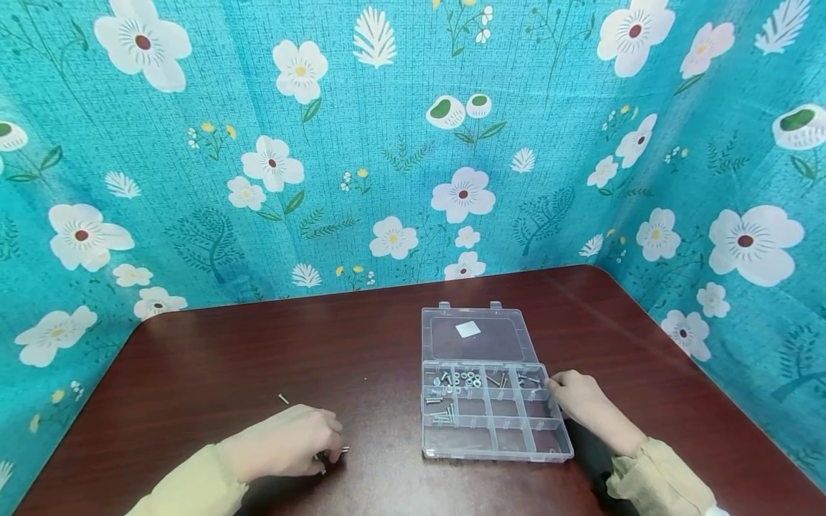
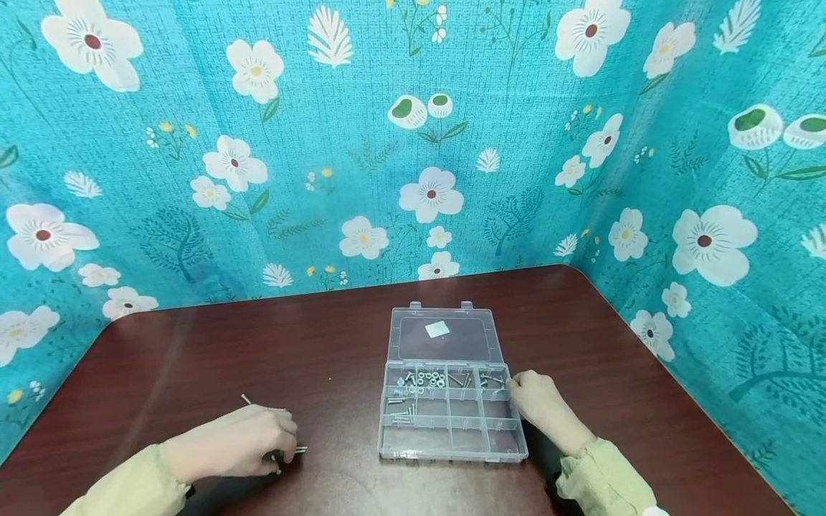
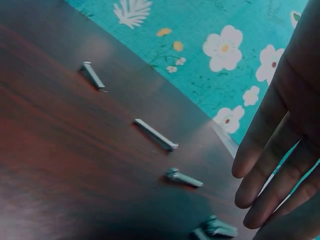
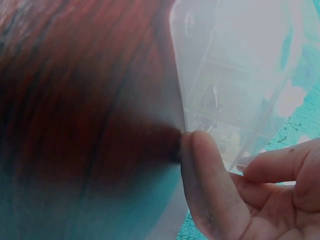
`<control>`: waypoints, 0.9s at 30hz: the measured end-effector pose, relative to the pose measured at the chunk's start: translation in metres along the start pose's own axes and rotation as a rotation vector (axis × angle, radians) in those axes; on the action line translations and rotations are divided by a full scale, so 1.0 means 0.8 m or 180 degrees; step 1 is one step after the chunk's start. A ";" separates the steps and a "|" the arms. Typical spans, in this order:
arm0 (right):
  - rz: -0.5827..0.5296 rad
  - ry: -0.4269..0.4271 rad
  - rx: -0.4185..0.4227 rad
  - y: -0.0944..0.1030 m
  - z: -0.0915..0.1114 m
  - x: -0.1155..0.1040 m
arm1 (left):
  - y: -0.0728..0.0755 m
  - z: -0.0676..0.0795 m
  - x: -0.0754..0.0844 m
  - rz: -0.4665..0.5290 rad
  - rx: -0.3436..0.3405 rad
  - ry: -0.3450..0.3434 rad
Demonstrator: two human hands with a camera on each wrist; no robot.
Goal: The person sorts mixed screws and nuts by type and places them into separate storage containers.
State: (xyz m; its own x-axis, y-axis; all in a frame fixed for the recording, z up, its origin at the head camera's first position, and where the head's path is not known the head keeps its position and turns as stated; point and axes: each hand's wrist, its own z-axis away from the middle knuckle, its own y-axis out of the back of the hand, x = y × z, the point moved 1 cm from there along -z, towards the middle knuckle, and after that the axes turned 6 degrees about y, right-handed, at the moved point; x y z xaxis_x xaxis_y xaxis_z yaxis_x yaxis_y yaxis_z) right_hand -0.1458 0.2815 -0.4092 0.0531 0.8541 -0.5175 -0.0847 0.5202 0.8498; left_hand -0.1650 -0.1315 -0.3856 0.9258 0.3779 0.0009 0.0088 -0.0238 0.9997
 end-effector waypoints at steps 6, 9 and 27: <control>-0.0034 0.0008 0.0007 0.001 0.000 0.000 | -0.013 0.012 -0.003 0.0096 0.0206 -0.0039; -0.0091 -0.0010 0.0006 0.000 0.000 0.001 | -0.021 0.014 -0.003 0.0136 0.0260 -0.0046; -0.0082 -0.0064 -0.0038 0.001 0.000 -0.002 | -0.016 -0.002 -0.007 0.2239 0.0002 0.0910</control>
State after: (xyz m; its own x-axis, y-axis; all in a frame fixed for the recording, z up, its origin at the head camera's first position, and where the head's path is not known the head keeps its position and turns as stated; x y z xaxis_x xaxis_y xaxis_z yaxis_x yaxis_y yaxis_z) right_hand -0.1458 0.2805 -0.4080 0.0753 0.8403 -0.5369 -0.0950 0.5421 0.8349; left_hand -0.1709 -0.1314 -0.3986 0.5792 0.4988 0.6447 -0.5472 -0.3483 0.7611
